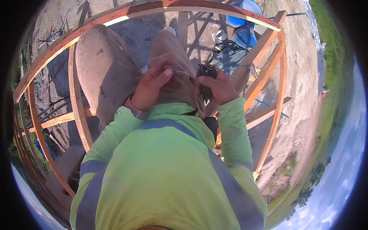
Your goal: The person is nailing wooden planks to a curved roof frame using a hammer.
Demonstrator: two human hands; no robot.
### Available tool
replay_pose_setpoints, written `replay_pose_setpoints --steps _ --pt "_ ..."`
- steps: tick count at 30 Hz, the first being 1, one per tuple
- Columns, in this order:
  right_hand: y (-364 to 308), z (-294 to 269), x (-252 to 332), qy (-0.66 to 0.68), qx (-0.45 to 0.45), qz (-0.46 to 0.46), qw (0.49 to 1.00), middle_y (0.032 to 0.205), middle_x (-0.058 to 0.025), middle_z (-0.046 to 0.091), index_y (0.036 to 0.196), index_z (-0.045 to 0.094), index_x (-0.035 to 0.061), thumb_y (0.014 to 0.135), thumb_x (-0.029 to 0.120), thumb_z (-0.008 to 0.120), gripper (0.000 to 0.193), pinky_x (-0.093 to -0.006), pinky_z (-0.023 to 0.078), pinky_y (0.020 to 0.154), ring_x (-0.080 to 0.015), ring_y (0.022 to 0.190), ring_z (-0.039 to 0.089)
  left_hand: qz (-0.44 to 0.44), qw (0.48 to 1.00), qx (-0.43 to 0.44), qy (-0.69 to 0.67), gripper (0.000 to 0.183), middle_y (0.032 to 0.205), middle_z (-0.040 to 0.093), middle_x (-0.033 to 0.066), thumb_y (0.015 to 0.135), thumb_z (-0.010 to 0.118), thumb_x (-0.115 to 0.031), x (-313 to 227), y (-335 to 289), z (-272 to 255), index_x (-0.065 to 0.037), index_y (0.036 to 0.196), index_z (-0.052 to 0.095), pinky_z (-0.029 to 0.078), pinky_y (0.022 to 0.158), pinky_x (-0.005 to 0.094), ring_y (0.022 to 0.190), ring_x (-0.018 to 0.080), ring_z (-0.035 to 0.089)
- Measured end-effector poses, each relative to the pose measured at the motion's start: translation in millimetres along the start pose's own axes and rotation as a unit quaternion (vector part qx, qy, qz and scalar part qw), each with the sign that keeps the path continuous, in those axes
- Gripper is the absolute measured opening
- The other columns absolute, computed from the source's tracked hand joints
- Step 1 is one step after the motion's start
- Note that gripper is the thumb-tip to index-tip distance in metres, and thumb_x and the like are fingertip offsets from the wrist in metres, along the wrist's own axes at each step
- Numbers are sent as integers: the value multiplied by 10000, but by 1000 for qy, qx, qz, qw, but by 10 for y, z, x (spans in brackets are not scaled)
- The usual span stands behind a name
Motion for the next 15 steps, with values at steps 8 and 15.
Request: replay_pose_setpoints --steps 8,15 --pt "-383 -315 -336 -265 -51 74 960 860 -19 576 1267 411 101 830 52 590 475 -219 420 518 -67 601 515 65 600 198 772 231 791 629 87 768 577 -180 305 -50 530 -192 993 631 485 598 374 731 255 629" --pt "6 38 -430 -367 134 -32 920 752 -20 573 1042 532 42 795 24 516 248 -234 421 517 -87 600 517 180 648 189 715 179 805 596 49 729 558 -159 158 -151 694 -168 902 605 488 573 375 754 235 633"
Point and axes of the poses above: each hand's wrist, its own y-axis towards the middle knuckle, its own z-axis out of the palm, x = y × z, the point moved 6 cm from there along y, towards the middle knuckle
